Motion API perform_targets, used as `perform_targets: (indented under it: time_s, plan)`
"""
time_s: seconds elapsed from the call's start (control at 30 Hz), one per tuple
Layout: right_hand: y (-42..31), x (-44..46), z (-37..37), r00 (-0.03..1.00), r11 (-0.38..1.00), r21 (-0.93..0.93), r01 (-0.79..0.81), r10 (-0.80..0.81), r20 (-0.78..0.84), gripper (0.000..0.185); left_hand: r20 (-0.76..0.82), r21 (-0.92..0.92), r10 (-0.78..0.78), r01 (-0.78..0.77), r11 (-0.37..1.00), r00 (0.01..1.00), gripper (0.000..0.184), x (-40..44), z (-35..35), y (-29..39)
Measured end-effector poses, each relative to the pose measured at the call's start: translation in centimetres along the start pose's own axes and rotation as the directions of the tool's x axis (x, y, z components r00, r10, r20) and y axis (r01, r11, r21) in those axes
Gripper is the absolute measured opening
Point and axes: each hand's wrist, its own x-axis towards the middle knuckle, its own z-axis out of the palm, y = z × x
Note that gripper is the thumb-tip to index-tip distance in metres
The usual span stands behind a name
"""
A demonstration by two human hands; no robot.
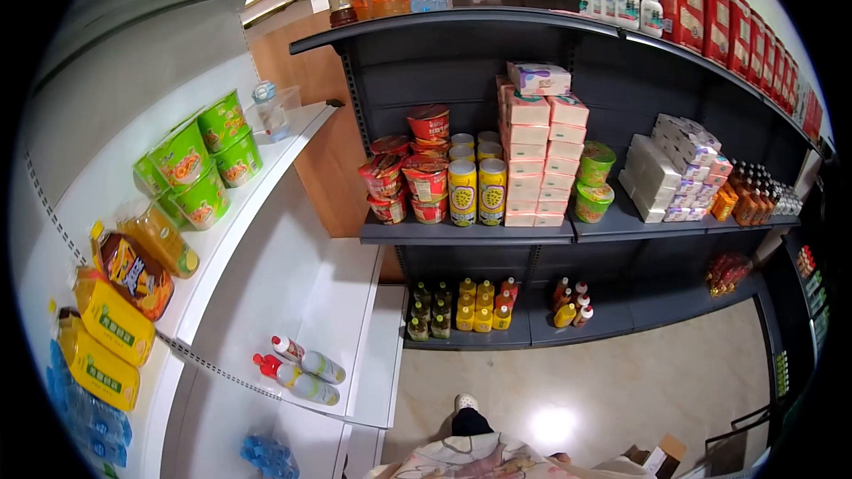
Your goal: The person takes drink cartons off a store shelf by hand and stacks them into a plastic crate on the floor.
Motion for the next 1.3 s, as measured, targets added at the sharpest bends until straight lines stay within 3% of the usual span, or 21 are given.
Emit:
perform_targets:
  time_s: [0.07,0.2,0.27,0.33,0.4,0.43,0.47,0.57,0.67,0.7,0.73,0.77,0.8,0.87,0.9,1.0,1.1,1.13,1.17,1.2,1.3]
  plan:
    - [-1.8,2.6,-0.8,0.997,0.997,0.006,-0.078,0.078,-0.01,0.026,-0.006,0.008,-0.019,0.019,1.0,1.0,0.024,1.6,-2.3,-0.3]
    - [-7.8,14.0,0.0,0.985,0.985,0.069,0.159,-0.162,0.054,0.026,-0.012,0.032,0.026,-0.025,0.999,1.0,0.025,5.7,-7.5,1.9]
    - [-15.6,14.6,-3.5,0.986,0.991,-0.003,0.135,-0.134,0.103,0.029,-0.016,0.169,0.206,-0.2,0.965,0.979,0.026,9.2,-8.6,3.3]
    - [-20.8,18.5,-3.8,0.958,0.954,-0.093,0.283,-0.279,0.062,0.03,0.015,0.527,0.536,-0.463,0.713,0.844,0.026,13.6,-9.6,5.9]
    - [-24.9,21.8,-3.9,0.912,0.902,-0.141,0.408,-0.409,0.026,0.033,-0.047,0.609,0.661,-0.503,0.613,0.749,0.027,17.7,-11.1,9.1]
    - [-26.8,22.6,-4.8,0.915,0.904,-0.144,0.402,-0.401,0.033,0.033,-0.122,-0.079,0.385,-0.396,0.915,0.915,0.023,18.1,-12.3,11.7]
    - [-28.8,23.2,-5.5,0.918,0.907,-0.145,0.395,-0.393,0.046,0.034,-0.184,-0.751,0.067,-0.184,0.633,0.981,0.021,18.4,-13.4,14.5]
    - [-32.8,23.7,-4.7,0.926,0.916,-0.138,0.378,-0.37,0.08,0.036,-0.284,-0.846,0.064,-0.282,0.452,0.957,0.017,18.0,-17.4,19.4]
    - [-34.6,26.3,-1.6,0.903,0.888,-0.173,0.427,-0.408,0.136,0.038,-0.359,-0.703,0.133,-0.362,0.612,0.924,0.02,22.0,-15.6,15.7]
    - [-35.1,26.7,-1.5,0.887,0.87,-0.192,0.454,-0.421,0.19,0.037,-0.399,-0.218,0.295,-0.403,0.889,0.868,0.027,22.3,-14.8,14.2]
    - [-35.6,26.2,-0.6,0.866,0.853,-0.199,0.482,-0.43,0.254,0.037,-0.338,0.345,0.434,-0.319,0.883,0.835,0.034,21.8,-15.0,12.3]
    - [-35.3,26.5,-0.1,0.844,0.837,-0.209,0.505,-0.43,0.319,0.038,-0.369,-0.064,0.115,-0.149,0.987,0.922,0.034,20.1,-15.4,12.3]
    - [-35.3,27.4,-0.2,0.821,0.822,-0.22,0.526,-0.423,0.382,0.039,-0.265,-0.462,-0.192,0.05,0.886,0.945,0.035,18.1,-16.2,13.0]
    - [-36.0,29.3,0.8,0.81,0.856,-0.26,0.446,-0.263,0.524,0.041,-0.324,-0.133,-0.036,-0.008,0.991,0.945,0.036,19.0,-16.1,7.5]
    - [-37.5,28.4,-1.6,0.82,0.878,-0.173,0.446,-0.324,0.473,0.042,-0.332,0.031,0.057,-0.05,0.998,0.941,0.036,19.7,-15.8,5.7]
    - [-40.0,32.4,-1.3,0.821,0.888,-0.162,0.43,-0.311,0.478,0.039,-0.213,0.026,-0.027,0.034,0.999,0.977,0.037,20.4,-19.2,4.0]
    - [-45.2,34.9,-1.9,0.802,0.868,-0.133,0.479,-0.37,0.47,0.038,-0.248,0.033,-0.021,0.03,0.999,0.969,0.035,20.6,-21.0,2.0]
    - [-46.5,36.0,-0.7,0.783,0.855,-0.117,0.505,-0.396,0.48,0.038,-0.262,-0.31,-0.288,0.202,0.929,0.921,0.033,19.2,-22.0,-1.7]
    - [-48.3,37.1,-1.2,0.76,0.834,-0.099,0.543,-0.437,0.48,0.037,-0.187,-0.655,-0.484,0.258,0.71,0.855,0.031,21.3,-21.6,1.5]
    - [-50.4,37.2,-1.1,0.724,0.814,-0.04,0.58,-0.493,0.483,0.037,-0.037,-0.888,-0.632,0.264,0.376,0.774,0.03,22.7,-22.5,3.9]
    - [-56.4,39.2,0.0,0.613,0.742,0.029,0.67,-0.575,0.542,0.037,-0.136,-0.871,-0.611,0.2,0.449,0.78,0.033,24.4,-23.9,6.0]
